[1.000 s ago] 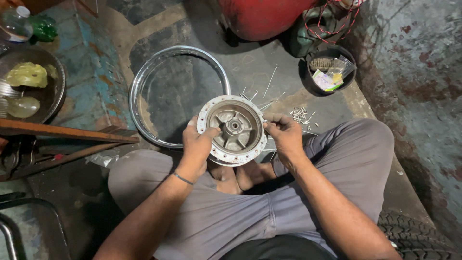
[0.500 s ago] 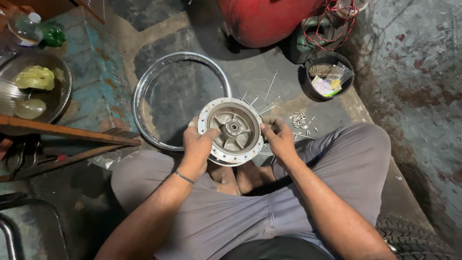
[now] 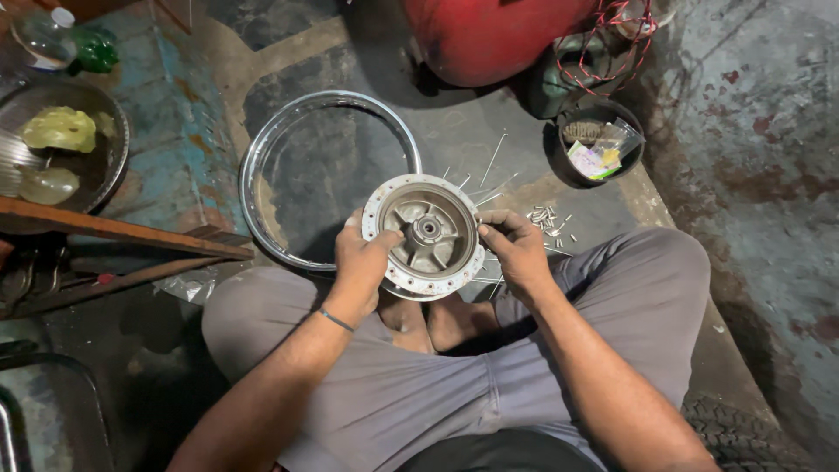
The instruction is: The person is assembling a bicycle or motorcycle wheel by inserting spokes into the hub and rim. They sit on the floor, holding the rim and hub, and methodically insert each spoke into the corresponding holes.
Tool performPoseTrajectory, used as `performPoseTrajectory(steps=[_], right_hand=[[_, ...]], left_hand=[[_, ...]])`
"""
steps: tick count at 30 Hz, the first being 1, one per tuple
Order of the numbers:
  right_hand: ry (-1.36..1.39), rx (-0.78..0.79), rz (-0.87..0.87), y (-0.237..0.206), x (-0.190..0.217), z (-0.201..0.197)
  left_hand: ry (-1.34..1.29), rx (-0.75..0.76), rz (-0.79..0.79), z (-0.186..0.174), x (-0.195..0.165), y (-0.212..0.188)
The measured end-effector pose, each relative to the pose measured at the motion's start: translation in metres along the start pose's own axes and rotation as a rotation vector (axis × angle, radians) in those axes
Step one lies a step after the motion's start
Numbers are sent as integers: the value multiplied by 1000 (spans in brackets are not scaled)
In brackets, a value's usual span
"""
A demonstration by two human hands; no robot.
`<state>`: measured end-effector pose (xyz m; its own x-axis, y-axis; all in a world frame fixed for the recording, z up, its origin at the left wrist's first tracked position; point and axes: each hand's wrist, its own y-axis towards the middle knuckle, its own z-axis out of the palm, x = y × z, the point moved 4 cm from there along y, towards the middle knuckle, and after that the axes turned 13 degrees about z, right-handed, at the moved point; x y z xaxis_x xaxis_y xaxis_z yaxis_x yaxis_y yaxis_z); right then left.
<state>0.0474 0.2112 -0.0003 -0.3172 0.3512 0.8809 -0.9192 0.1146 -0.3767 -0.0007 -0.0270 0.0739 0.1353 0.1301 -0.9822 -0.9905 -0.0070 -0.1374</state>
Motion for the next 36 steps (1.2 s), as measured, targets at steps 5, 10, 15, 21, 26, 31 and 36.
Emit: performPoseTrajectory(steps=[5, 10, 15, 21, 26, 31, 36], right_hand=[[-127, -147, -41, -6, 5, 4], [2, -99, -247, -27, 32, 9], [-22, -118, -490, -37, 58, 3], [222, -285, -429, -21, 65, -34], [-75, -310, -400, -11, 60, -55], [-514, -209, 131, 19, 14, -38], [-68, -5, 270, 24, -20, -10]], left_hand=[[-10, 5, 12, 0, 2, -1], [109, 7, 13, 0, 2, -2], [185, -2, 7, -1, 1, -3], [250, -11, 21, -1, 2, 0], [92, -26, 21, -3, 6, 1], [83, 2, 35, -1, 9, 2], [-86, 124, -44, 3, 3, -3]])
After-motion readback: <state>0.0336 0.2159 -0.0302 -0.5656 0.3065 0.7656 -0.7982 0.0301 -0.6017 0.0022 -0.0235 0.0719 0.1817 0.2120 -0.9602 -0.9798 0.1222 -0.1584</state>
